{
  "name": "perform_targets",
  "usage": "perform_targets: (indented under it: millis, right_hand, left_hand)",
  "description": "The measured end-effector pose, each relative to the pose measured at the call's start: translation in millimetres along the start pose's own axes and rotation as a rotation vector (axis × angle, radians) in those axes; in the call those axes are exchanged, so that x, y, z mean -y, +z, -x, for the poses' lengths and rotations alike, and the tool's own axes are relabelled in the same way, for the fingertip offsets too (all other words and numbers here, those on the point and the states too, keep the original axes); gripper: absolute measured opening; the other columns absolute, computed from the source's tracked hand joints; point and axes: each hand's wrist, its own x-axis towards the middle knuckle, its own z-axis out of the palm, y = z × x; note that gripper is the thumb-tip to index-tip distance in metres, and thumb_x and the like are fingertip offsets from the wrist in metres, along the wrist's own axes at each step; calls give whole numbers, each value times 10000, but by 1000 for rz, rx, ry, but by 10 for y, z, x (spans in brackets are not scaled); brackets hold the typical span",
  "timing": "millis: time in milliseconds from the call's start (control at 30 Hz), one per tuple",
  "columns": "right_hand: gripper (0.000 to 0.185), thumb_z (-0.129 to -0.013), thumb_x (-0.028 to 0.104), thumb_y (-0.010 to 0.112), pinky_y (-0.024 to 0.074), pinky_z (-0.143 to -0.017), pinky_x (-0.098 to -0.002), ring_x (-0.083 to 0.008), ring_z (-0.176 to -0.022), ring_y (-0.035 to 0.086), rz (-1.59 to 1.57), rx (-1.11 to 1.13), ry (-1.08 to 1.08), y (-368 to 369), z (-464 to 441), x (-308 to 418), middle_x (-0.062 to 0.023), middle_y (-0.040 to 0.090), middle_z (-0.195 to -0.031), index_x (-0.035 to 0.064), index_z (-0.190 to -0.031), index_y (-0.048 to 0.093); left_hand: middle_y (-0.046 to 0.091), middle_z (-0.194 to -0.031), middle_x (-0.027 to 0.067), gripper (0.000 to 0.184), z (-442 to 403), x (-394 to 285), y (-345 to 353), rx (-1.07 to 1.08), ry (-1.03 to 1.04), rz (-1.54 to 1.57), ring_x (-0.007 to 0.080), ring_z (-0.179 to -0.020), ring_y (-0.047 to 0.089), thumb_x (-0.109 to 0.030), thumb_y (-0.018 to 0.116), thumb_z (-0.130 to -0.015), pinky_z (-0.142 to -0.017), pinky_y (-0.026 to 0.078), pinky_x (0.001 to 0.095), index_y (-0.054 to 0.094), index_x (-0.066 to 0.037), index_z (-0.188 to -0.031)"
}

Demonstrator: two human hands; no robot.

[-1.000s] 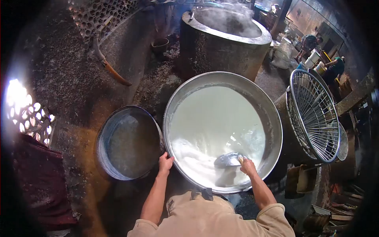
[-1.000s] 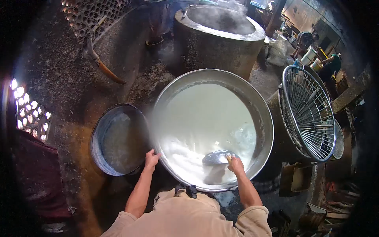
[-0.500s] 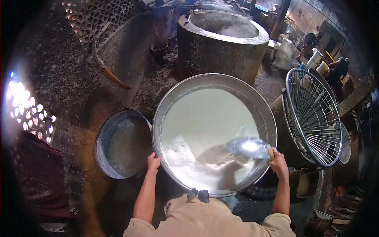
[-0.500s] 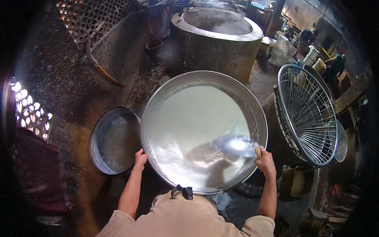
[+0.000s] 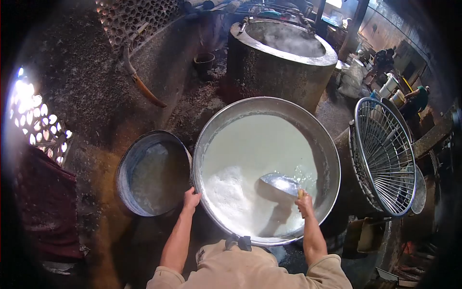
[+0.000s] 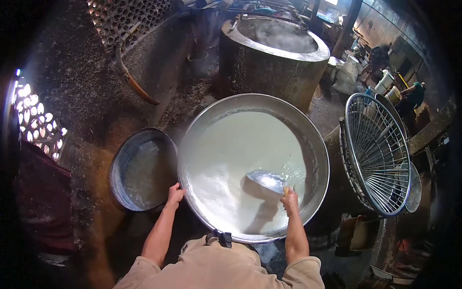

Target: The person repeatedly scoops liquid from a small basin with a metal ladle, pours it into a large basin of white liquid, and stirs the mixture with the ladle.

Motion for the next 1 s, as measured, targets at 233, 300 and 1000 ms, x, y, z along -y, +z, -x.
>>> perform_targets:
  millis: [233, 300, 1000]
  right_hand:
    - [528, -653, 42, 633, 469, -360, -291, -144, -446, 530, -72, 120, 37, 781, 453, 58, -53, 555, -634, 90, -1169, 532]
    - [544, -652, 46, 640, 492, -373, -317, -159, -457, 554, 3, 157, 57, 976, 587, 199, -75, 582, -647, 74, -1182, 522]
    - [650, -642, 76, 580, 529, -633, -436, -393, -744, 632, 370, -40, -598, 1082, 347, 2793, -240, 635, -841, 78, -1280, 455]
  left_hand:
    - [673, -882, 104, 271, 60, -72, -105, 92, 7, 57, 174, -787, 599, -50, 674, -733, -706, 467, 324, 627, -14, -998]
    - [665, -909, 61, 297, 64, -107, -118, 73, -12, 77, 139, -783, 589, 6, 660, -753, -698, 468, 277, 619, 13, -1047]
    - [671, -838, 93, 267, -53, 75, -220, 190, 127, 118, 166, -787, 605, -75, 702, -710, -729, 460, 316, 643, -38, -968]
